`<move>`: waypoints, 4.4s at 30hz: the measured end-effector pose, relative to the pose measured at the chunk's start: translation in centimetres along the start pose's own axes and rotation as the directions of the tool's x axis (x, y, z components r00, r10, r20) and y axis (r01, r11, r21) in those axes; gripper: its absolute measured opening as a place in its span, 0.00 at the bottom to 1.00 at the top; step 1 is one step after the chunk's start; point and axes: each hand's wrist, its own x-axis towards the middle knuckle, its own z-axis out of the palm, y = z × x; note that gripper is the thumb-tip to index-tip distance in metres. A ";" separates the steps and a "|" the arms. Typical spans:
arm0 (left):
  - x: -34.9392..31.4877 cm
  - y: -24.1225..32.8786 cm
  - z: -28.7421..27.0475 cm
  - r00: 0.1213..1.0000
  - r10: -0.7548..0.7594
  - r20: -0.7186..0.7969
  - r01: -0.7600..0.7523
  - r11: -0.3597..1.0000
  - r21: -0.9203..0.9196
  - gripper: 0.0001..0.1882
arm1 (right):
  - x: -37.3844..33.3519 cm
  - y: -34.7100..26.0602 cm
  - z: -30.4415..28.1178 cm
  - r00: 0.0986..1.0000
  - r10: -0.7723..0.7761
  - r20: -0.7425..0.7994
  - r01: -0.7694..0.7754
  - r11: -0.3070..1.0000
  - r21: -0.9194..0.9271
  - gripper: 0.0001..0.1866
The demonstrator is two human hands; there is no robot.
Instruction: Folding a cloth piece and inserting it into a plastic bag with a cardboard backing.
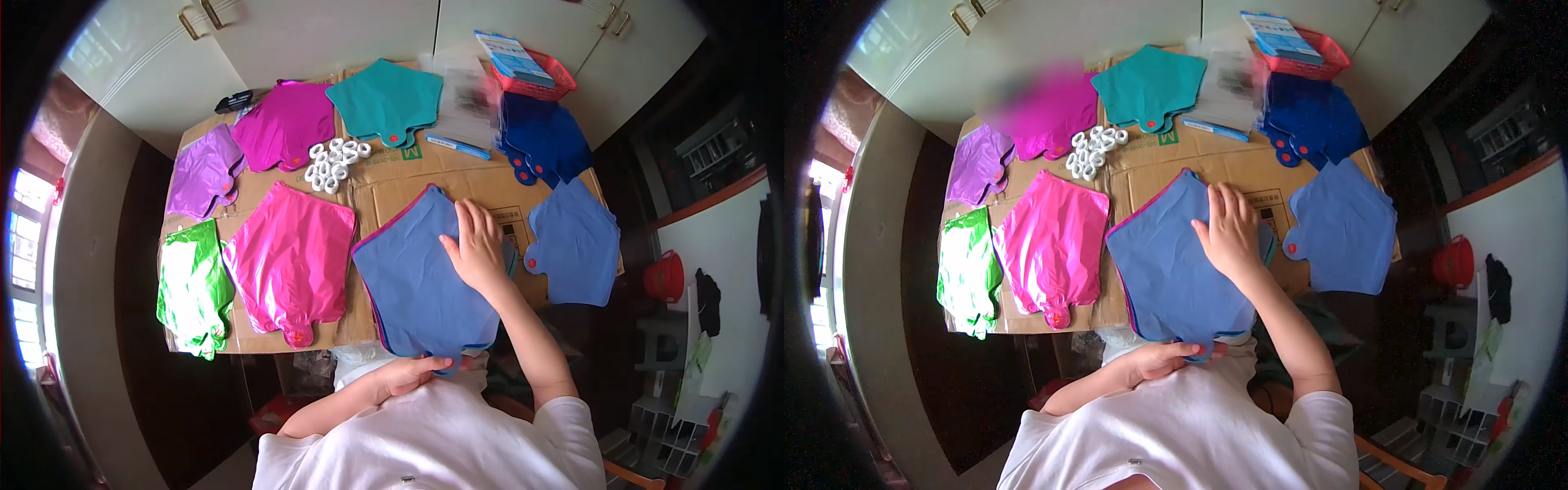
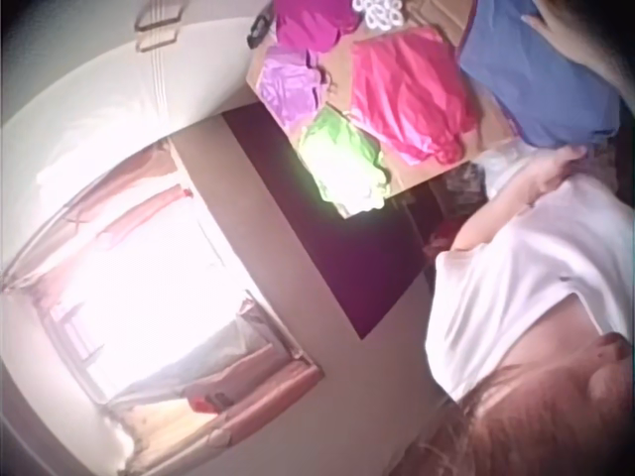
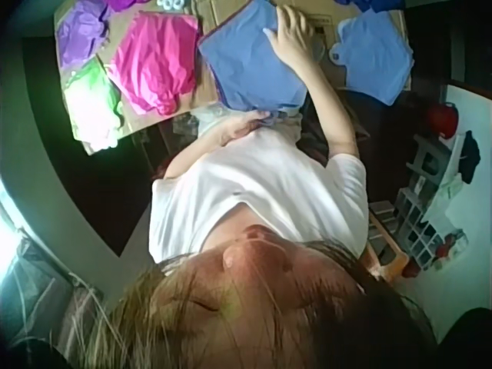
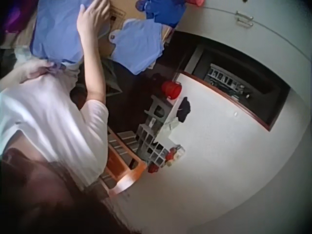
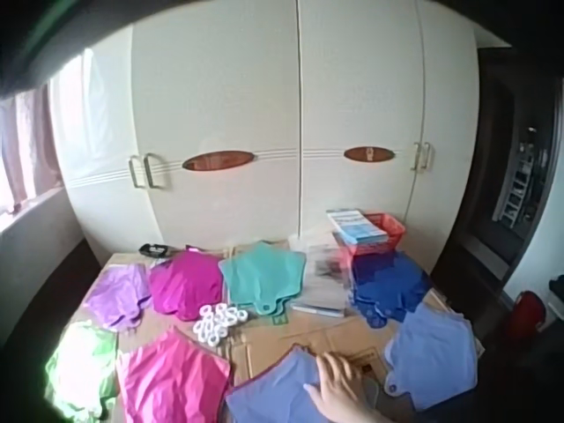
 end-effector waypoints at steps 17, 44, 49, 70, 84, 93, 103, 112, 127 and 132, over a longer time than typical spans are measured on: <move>1.4 -0.4 -1.4 0.997 0.058 -0.049 -0.075 0.869 -0.489 0.15 | 0.2 -0.3 -1.3 0.999 0.031 0.006 -0.031 0.998 0.048 0.26; -0.2 0.3 -0.3 0.992 0.043 -0.121 -0.088 0.916 -0.391 0.22 | 11.0 0.9 -0.6 0.861 0.198 0.468 -0.300 0.942 0.153 0.21; 0.0 0.7 0.7 0.977 0.005 -0.212 -0.077 0.941 -0.331 0.23 | 11.5 2.0 0.5 0.873 0.179 0.454 -0.278 0.947 0.162 0.19; 0.6 1.4 1.6 0.971 -0.020 -0.237 -0.085 0.902 -0.423 0.32 | 11.9 3.2 0.8 0.891 0.081 0.447 -0.247 0.912 0.328 0.19; 0.8 1.3 1.4 0.973 -0.015 -0.229 -0.092 0.888 -0.450 0.29 | 12.0 3.7 1.3 0.884 0.066 0.463 -0.297 0.844 0.447 0.13; 0.7 1.1 1.9 0.971 -0.071 -0.228 -0.061 0.850 -0.524 0.14 | 12.1 4.0 1.2 0.920 0.012 0.391 -0.190 0.887 0.420 0.14; 0.7 0.9 2.4 0.977 0.014 -0.211 -0.089 0.932 -0.350 0.11 | 11.7 3.2 0.0 0.905 0.037 0.423 -0.244 0.860 0.448 0.16; 0.9 0.6 2.6 0.957 0.050 -0.285 -0.097 0.983 -0.153 0.12 | 12.5 4.6 0.5 0.833 -0.030 0.552 -0.337 0.765 0.549 0.21; 1.3 4.1 3.3 0.953 -0.045 -0.299 -0.058 0.943 -0.327 0.15 | 13.6 4.9 0.6 0.894 0.097 0.437 -0.250 0.918 0.309 0.14; 1.9 5.2 3.2 0.950 -0.008 -0.311 -0.076 0.964 -0.256 0.12 | 14.6 5.0 1.7 0.948 0.057 0.313 -0.167 0.928 0.334 0.12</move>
